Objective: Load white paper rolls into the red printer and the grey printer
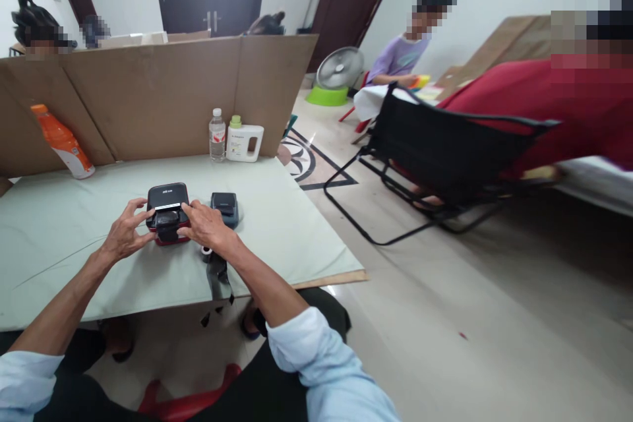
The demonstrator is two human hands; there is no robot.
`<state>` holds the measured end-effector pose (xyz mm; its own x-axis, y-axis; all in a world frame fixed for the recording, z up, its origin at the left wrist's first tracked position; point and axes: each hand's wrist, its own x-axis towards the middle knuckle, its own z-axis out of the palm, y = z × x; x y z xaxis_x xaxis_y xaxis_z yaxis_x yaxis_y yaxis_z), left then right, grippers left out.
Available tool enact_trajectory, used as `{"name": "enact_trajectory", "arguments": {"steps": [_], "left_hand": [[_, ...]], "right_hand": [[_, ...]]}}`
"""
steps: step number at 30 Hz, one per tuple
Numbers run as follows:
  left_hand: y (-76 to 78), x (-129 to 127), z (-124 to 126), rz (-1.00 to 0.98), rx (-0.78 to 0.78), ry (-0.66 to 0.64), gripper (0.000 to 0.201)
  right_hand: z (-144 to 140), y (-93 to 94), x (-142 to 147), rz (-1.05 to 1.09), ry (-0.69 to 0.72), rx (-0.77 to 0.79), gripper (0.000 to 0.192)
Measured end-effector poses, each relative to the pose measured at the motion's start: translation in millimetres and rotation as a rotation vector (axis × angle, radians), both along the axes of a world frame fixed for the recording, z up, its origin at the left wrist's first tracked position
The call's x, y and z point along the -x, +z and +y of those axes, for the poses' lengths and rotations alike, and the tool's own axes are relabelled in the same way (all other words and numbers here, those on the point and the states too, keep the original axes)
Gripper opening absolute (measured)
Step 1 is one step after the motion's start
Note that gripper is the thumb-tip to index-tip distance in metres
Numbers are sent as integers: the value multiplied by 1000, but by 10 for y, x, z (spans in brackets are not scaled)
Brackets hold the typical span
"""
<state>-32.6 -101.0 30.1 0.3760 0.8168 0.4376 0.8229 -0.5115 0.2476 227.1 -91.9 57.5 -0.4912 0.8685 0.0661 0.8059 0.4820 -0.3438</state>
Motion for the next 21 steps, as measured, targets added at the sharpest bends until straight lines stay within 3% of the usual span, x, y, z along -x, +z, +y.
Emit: {"name": "enact_trajectory", "arguments": {"steps": [10, 21], "left_hand": [[-6, 15, -56, 17, 55, 102, 57], [61, -64, -76, 59, 56, 163, 52]], "right_hand": [[-33, -23, 38, -1, 10, -75, 66], [-36, -83, 81, -11, -20, -48, 60]]}}
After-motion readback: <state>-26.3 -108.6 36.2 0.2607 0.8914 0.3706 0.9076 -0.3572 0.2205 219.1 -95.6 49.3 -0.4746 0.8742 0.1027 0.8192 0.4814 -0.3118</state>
